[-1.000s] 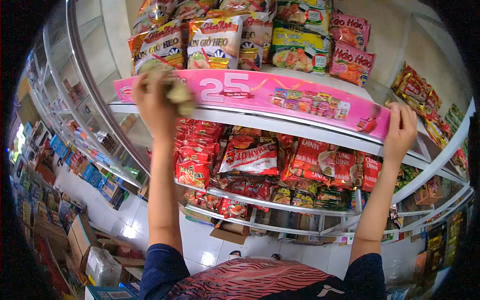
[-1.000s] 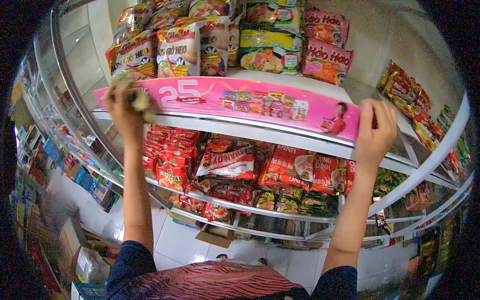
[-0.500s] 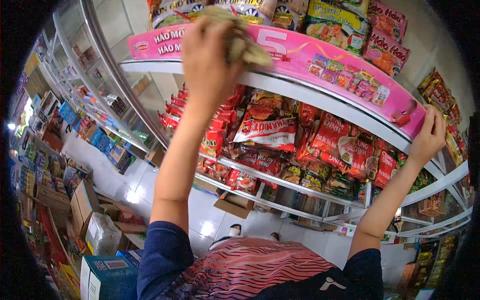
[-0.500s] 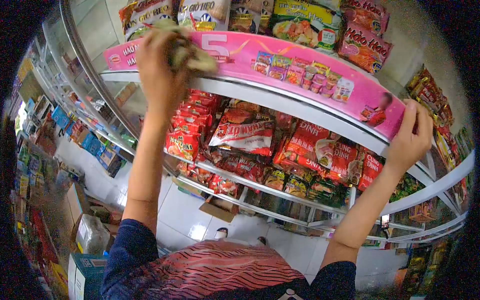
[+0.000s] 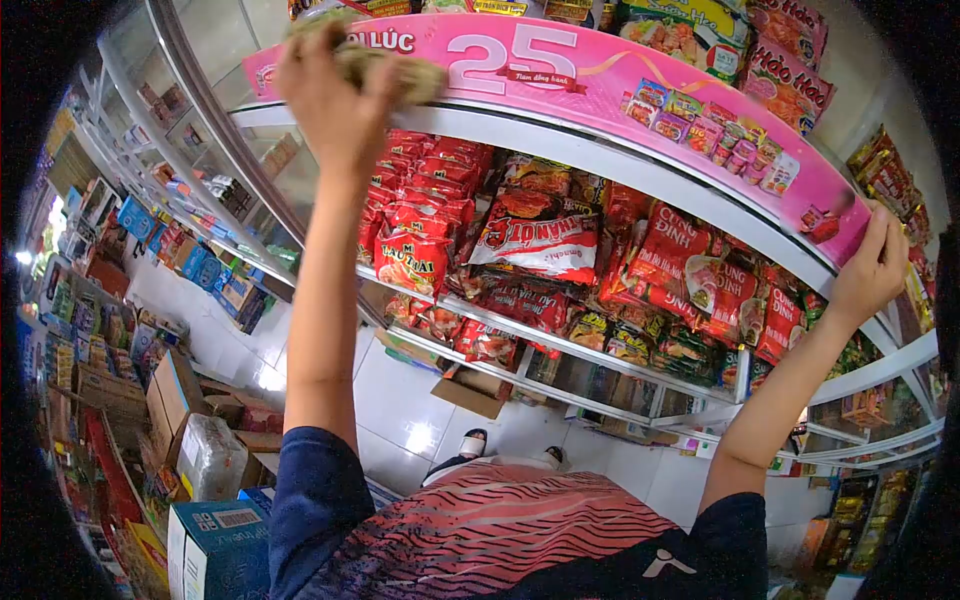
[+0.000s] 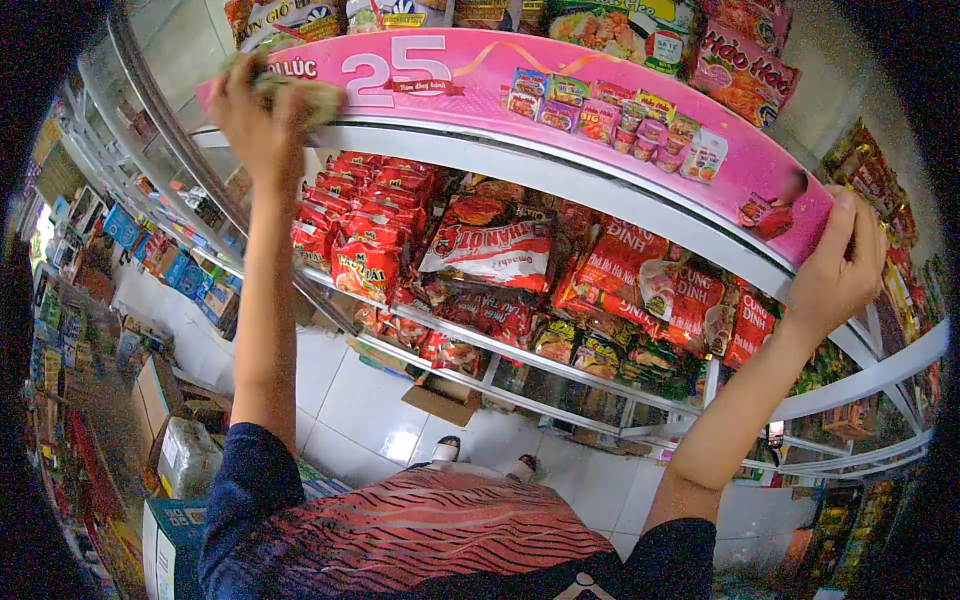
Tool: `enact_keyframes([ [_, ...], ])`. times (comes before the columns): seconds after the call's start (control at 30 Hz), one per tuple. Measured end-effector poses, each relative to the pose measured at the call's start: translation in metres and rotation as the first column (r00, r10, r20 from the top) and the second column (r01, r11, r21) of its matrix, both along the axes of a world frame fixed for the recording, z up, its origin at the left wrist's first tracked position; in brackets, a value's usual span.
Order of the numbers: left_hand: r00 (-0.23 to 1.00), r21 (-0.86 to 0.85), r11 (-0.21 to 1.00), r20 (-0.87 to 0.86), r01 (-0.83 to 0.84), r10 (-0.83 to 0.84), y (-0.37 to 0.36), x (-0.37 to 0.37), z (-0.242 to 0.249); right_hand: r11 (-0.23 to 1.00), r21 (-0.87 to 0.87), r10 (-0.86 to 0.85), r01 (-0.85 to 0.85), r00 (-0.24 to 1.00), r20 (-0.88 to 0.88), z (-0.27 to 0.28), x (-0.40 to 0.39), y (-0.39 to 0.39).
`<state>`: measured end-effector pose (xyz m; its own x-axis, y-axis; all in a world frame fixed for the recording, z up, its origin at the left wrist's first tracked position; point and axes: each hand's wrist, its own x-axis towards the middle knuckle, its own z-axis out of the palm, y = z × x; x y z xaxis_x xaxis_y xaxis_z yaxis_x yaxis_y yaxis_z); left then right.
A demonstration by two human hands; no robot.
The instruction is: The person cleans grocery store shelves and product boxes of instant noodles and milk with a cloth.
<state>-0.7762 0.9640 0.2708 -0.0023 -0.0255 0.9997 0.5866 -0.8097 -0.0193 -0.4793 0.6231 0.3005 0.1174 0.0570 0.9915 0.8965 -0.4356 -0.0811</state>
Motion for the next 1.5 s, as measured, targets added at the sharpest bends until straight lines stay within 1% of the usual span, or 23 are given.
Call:
enact_keyframes([
  [0.1, 0.991, 0.101, 0.994, -0.133, 0.046, -0.033, -0.043, 0.026, 0.003, 0.999, 0.014, 0.032, -0.032, 0.999, -0.013, -0.001, -0.001, -0.001],
  [0.2, 0.987, 0.12, 0.993, -0.158, 0.015, 0.004, -0.01, 0.007, 0.006, 0.996, 0.043, 0.083, -0.082, 0.996, -0.018, -0.002, 0.0, -0.002],
  [0.27, 0.987, -0.047, 0.996, -0.139, 0.072, -0.078, 0.021, -0.024, 0.005, 0.993, 0.052, 0.106, -0.105, 0.994, -0.014, -0.001, -0.001, -0.003],
  [0.3, 0.969, -0.254, 0.935, 0.068, 0.246, -0.236, 0.025, -0.036, 0.008, 0.995, 0.054, 0.091, -0.09, 0.996, -0.016, 0.0, -0.002, -0.003],
  [0.33, 0.992, -0.15, 0.985, 0.08, -0.089, 0.101, 0.049, -0.054, 0.009, 0.995, 0.04, 0.087, -0.087, 0.996, 0.001, 0.001, -0.003, -0.003],
  [0.37, 0.971, -0.222, 0.951, 0.16, 0.213, -0.18, 0.062, -0.066, 0.012, 0.996, 0.026, 0.082, -0.082, 0.997, 0.016, 0.001, -0.005, -0.002],
  [0.43, 0.937, -0.169, 0.927, 0.164, 0.336, -0.309, 0.072, -0.073, 0.01, 0.991, 0.076, 0.111, -0.112, 0.993, 0.028, 0.0, -0.007, 0.001],
  [0.5, 0.981, -0.147, 0.984, 0.178, 0.101, -0.074, 0.065, -0.062, 0.005, 0.988, 0.107, 0.107, -0.112, 0.993, 0.057, -0.001, -0.003, 0.002],
  [0.53, 0.98, -0.149, 0.982, 0.18, 0.116, -0.088, 0.06, -0.053, 0.004, 0.99, 0.104, 0.092, -0.098, 0.994, 0.058, -0.002, -0.002, 0.002],
  [0.6, 0.961, -0.021, 0.993, 0.251, -0.114, 0.116, 0.046, -0.031, 0.0, 0.983, 0.141, 0.108, -0.114, 0.993, 0.045, -0.003, -0.001, 0.002],
  [0.63, 0.972, -0.086, 0.994, 0.22, -0.065, 0.083, 0.027, -0.018, 0.0, 0.985, 0.139, 0.091, -0.097, 0.995, 0.045, -0.002, -0.001, 0.001],
  [0.73, 0.995, 0.047, 0.994, 0.041, 0.094, -0.096, -0.035, 0.028, 0.003, 0.988, 0.102, 0.102, -0.112, 0.99, 0.099, 0.0, -0.001, 0.001],
  [0.83, 0.967, 0.086, 0.964, -0.07, 0.252, -0.246, -0.101, 0.076, -0.004, 0.995, -0.103, 0.023, 0.001, 0.972, 0.233, 0.005, 0.001, -0.002],
  [0.87, 0.942, -0.004, 0.947, -0.101, 0.321, -0.319, -0.124, 0.089, -0.003, 0.994, -0.112, 0.023, 0.004, 0.972, 0.235, 0.004, 0.003, -0.007],
  [0.97, 0.9, -0.02, 0.912, -0.154, 0.411, -0.409, -0.13, 0.095, -0.006, 0.999, -0.047, -0.003, 0.014, 0.974, 0.228, 0.006, -0.027, -0.003],
  [1.1, 0.808, 0.02, 0.807, -0.025, 0.59, -0.589, -0.131, 0.081, -0.045, 0.95, 0.239, 0.132, -0.202, 0.951, 0.278, -0.076, -0.019, -0.007],
  [1.17, 0.813, -0.022, 0.829, -0.182, 0.558, -0.553, -0.131, 0.074, -0.087, 0.954, -0.076, 0.296, -0.289, 0.949, 0.113, -0.138, -0.03, -0.016],
  [1.23, 0.685, -0.306, 0.795, -0.403, 0.523, -0.606, -0.13, 0.062, -0.144, 0.869, -0.207, 0.413, -0.45, 0.889, -0.2, -0.214, -0.042, -0.021],
  [1.3, 0.589, -0.496, 0.801, -0.553, 0.336, -0.589, -0.129, 0.038, -0.209, 0.761, -0.432, 0.349, -0.483, 0.867, -0.354, -0.264, -0.053, -0.042],
  [1.33, 0.557, -0.574, 0.777, -0.569, 0.256, -0.604, -0.132, 0.028, -0.224, 0.767, -0.434, 0.337, -0.473, 0.872, -0.355, -0.285, -0.052, -0.048],
  [1.37, 0.521, -0.643, 0.748, -0.587, 0.165, -0.619, -0.134, 0.02, -0.236, 0.753, -0.503, 0.203, -0.424, 0.877, -0.435, -0.305, -0.053, -0.052],
  [1.4, 0.51, -0.644, 0.747, -0.592, 0.168, -0.625, -0.13, 0.013, -0.252, 0.726, -0.57, 0.064, -0.384, 0.864, -0.5, -0.321, -0.053, -0.056],
  [1.5, 0.569, -0.649, 0.756, -0.59, 0.089, -0.573, -0.118, 0.019, -0.295, 0.721, -0.618, -0.031, -0.313, 0.876, -0.481, -0.348, -0.049, -0.064],
])
